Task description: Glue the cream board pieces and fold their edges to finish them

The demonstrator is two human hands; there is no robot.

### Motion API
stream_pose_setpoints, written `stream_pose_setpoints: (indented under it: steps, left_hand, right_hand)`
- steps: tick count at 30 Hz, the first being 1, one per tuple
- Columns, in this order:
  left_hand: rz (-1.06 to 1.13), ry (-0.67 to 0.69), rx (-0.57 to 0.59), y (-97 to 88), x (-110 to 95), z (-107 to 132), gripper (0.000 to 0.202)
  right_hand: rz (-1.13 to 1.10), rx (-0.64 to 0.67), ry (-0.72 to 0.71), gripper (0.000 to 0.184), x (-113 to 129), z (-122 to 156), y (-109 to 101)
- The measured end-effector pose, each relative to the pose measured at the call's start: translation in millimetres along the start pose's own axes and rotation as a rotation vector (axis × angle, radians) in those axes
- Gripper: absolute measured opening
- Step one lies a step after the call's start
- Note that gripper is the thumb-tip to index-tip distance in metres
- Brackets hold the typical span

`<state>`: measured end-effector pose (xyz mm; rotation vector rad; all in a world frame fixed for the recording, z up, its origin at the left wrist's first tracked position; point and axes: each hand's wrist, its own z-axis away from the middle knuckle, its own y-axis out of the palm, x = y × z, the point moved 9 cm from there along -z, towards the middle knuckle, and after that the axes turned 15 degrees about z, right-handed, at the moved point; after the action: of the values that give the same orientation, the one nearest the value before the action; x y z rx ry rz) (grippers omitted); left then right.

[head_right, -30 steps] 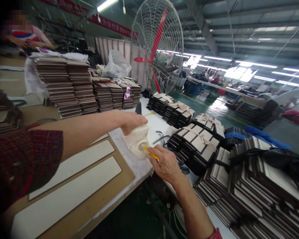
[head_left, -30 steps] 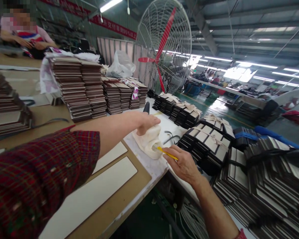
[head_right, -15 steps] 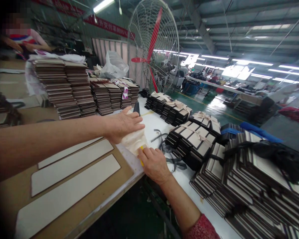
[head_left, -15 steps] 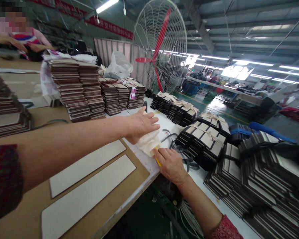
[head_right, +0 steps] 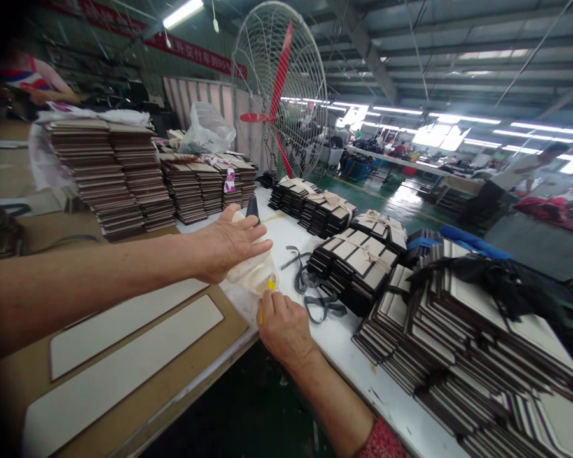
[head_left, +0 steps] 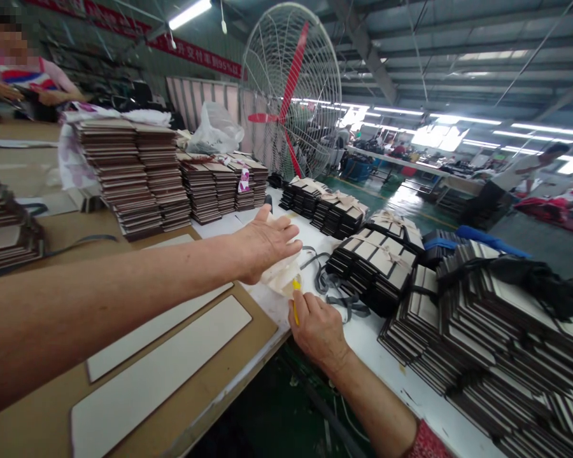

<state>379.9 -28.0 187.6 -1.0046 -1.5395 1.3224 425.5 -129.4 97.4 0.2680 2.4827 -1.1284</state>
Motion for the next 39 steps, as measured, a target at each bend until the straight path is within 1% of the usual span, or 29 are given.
stream_pose_setpoints:
  steps: [4,6,8,10,11,14,16,18,21,23,25,27,29,31,32,33,34,35,37,39]
  left_hand:
    - [0.044,0.029,-0.014,-0.3,-5,0,0.08]
    - [0.024,0.055,-0.014,1.5,-8,0,0.083]
    - [-0.005,0.082,-0.02,2.9,-11,2,0.088]
    - [-0.024,0.121,-0.031,3.9,-15,3,0.092]
    - [-0.033,0.14,-0.038,4.4,-16,5,0.094]
    - [-0.062,0.173,-0.052,6.5,-18,9,0.097]
    - [-0.057,0.178,-0.068,6.7,-17,11,0.098]
    - [-0.035,0.187,-0.092,5.3,-18,13,0.095]
    - [-0.031,0.19,-0.099,4.2,-18,14,0.083]
    - [-0.054,0.186,-0.079,5.5,-17,14,0.081]
    - [-0.075,0.185,-0.065,6.9,-16,15,0.082]
    - [-0.079,0.182,-0.075,7.2,-13,16,0.08]
    - [-0.064,0.164,-0.092,8.1,-7,17,0.079]
    - [-0.047,0.127,-0.089,11.5,2,17,0.083]
    - [-0.041,0.107,-0.081,13.9,6,17,0.084]
    - [-0.037,0.09,-0.074,16.1,9,16,0.084]
    - [-0.033,0.078,-0.071,17.6,12,17,0.083]
    - [-0.028,0.07,-0.075,18.3,14,17,0.082]
    - [-0.024,0.069,-0.091,18.1,14,18,0.08]
    - [-0.032,0.079,-0.109,16.8,13,19,0.08]
  right_hand:
    - [-0.005,0.09,0.043,0.019,1,-2,-1]
    - [-0.056,0.153,0.097,0.018,-5,-5,-1]
    - [-0.152,0.219,0.174,0.02,-16,-10,1]
    - [-0.292,0.28,0.259,0.023,-30,-16,4]
    - [-0.401,0.311,0.326,0.023,-39,-18,7]
    - [-0.794,0.408,0.581,0.023,-59,-15,27]
    - [-0.98,0.458,0.711,0.026,-65,-10,43]
    - [-1.079,0.48,0.781,0.029,-67,-5,57]
    - [-1.237,0.449,0.915,0.03,-65,4,75]
    - [-1.325,0.405,0.994,0.031,-61,11,82]
    - [-1.388,0.357,1.048,0.035,-56,19,84]
    - [-1.424,0.296,1.08,0.041,-51,29,82]
    - [-1.391,0.202,1.032,0.043,-48,36,75]
    - [-1.279,0.106,0.907,0.041,-45,38,63]
    - [-1.221,0.078,0.848,0.039,-42,38,59]
    - [-1.189,0.071,0.82,0.038,-40,37,59]
    - [-1.194,0.08,0.839,0.039,-38,38,62]
    - [-1.232,0.096,0.894,0.04,-36,38,68]
    - [-1.352,0.135,1.056,0.045,-32,38,81]
    - [-1.437,0.179,1.166,0.048,-27,35,89]
